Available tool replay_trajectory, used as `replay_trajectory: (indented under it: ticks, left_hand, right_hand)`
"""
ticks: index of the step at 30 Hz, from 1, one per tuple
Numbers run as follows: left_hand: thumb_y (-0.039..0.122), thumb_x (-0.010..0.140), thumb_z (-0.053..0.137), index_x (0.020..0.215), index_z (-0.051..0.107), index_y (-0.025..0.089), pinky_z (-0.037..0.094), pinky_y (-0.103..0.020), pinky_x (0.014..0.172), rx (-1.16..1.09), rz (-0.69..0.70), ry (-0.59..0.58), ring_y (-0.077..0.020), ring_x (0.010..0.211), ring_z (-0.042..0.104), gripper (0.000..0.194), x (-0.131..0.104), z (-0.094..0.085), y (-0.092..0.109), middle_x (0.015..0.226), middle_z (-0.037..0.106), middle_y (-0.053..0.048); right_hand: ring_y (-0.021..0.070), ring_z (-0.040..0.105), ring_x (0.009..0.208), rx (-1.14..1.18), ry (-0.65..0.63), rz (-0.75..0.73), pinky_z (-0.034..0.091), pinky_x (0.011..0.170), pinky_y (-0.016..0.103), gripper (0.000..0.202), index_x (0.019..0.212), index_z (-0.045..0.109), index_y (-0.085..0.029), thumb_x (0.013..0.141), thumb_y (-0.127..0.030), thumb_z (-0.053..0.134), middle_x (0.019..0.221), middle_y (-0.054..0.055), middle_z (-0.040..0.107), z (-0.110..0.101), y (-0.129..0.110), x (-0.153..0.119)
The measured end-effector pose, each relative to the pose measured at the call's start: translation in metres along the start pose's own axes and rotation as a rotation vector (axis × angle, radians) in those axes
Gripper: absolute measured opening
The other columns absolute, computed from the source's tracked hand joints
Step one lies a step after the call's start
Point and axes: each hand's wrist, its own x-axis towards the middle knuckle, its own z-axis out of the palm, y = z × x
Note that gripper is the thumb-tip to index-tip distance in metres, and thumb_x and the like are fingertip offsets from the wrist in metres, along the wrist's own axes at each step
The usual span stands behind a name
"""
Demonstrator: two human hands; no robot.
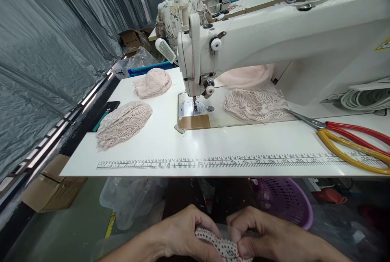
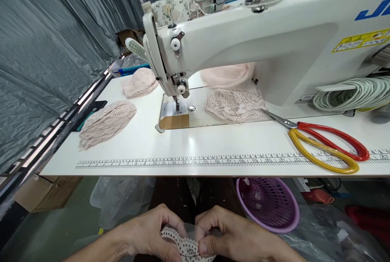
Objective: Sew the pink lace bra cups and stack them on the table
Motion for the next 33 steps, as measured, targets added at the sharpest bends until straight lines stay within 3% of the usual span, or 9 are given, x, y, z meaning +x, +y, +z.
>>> replay_trajectory:
  ticks: [7, 12, 15, 19, 26, 33]
  left_hand:
    - [0.047, 0.048, 0.087, 0.077, 0.076, 0.013, 0.035, -0.022, 0.056, -0.064, 0.065, -0.038, -0.0093, 0.060, 0.042, 0.046, 0.004, 0.004, -0.006, 0.065, 0.055, 0.002]
    - [0.042, 0.049, 0.087, 0.073, 0.075, 0.012, 0.035, -0.021, 0.053, -0.083, 0.043, -0.038, -0.0089, 0.058, 0.045, 0.040, 0.002, 0.005, -0.003, 0.065, 0.056, 0.002]
    - [0.036, 0.054, 0.085, 0.069, 0.075, 0.013, 0.030, -0.020, 0.052, -0.015, 0.159, -0.012, -0.0074, 0.058, 0.042, 0.029, 0.001, 0.003, -0.001, 0.064, 0.053, 0.003]
    - [0.035, 0.057, 0.085, 0.067, 0.075, 0.014, 0.028, -0.020, 0.052, 0.006, 0.247, -0.015, -0.0065, 0.057, 0.039, 0.026, -0.001, 0.000, -0.002, 0.061, 0.050, 0.004]
    - [0.044, 0.044, 0.091, 0.067, 0.075, 0.014, 0.028, -0.019, 0.051, -0.078, 0.165, -0.023, -0.0067, 0.056, 0.037, 0.040, 0.000, 0.002, -0.005, 0.059, 0.049, 0.005]
    - [0.049, 0.039, 0.091, 0.071, 0.076, 0.015, 0.035, -0.020, 0.054, -0.091, 0.062, -0.023, -0.0096, 0.061, 0.045, 0.050, 0.003, 0.001, -0.013, 0.065, 0.056, 0.002]
  right_hand:
    - [0.0120, 0.046, 0.065, 0.004, -0.010, -0.014, 0.032, 0.059, 0.025, 0.052, 0.067, 0.064, -0.012, 0.077, -0.063, 0.064, 0.070, 0.000, 0.053, 0.002, 0.000, 0.001]
    - [0.0129, 0.052, 0.069, 0.030, 0.054, 0.013, 0.033, 0.060, 0.024, 0.038, 0.068, 0.069, -0.013, 0.067, -0.049, 0.079, 0.073, -0.001, 0.058, 0.008, 0.002, 0.005]
    - [0.0123, 0.052, 0.068, 0.019, 0.101, -0.025, 0.034, 0.062, 0.025, 0.036, 0.065, 0.068, -0.013, 0.074, -0.047, 0.075, 0.071, -0.001, 0.057, 0.009, 0.001, 0.006]
    - [0.0116, 0.049, 0.063, 0.024, 0.073, -0.056, 0.033, 0.058, 0.024, 0.045, 0.064, 0.068, -0.012, 0.075, -0.055, 0.071, 0.067, 0.000, 0.054, 0.005, 0.000, 0.007]
    - [0.0113, 0.044, 0.063, 0.021, 0.020, -0.026, 0.030, 0.058, 0.024, 0.049, 0.064, 0.060, -0.014, 0.079, -0.060, 0.064, 0.069, -0.001, 0.050, 0.003, 0.003, 0.006]
    - [0.0114, 0.043, 0.066, 0.053, -0.045, -0.053, 0.029, 0.059, 0.025, 0.048, 0.068, 0.059, -0.014, 0.082, -0.060, 0.061, 0.070, -0.001, 0.049, 0.003, 0.010, 0.005]
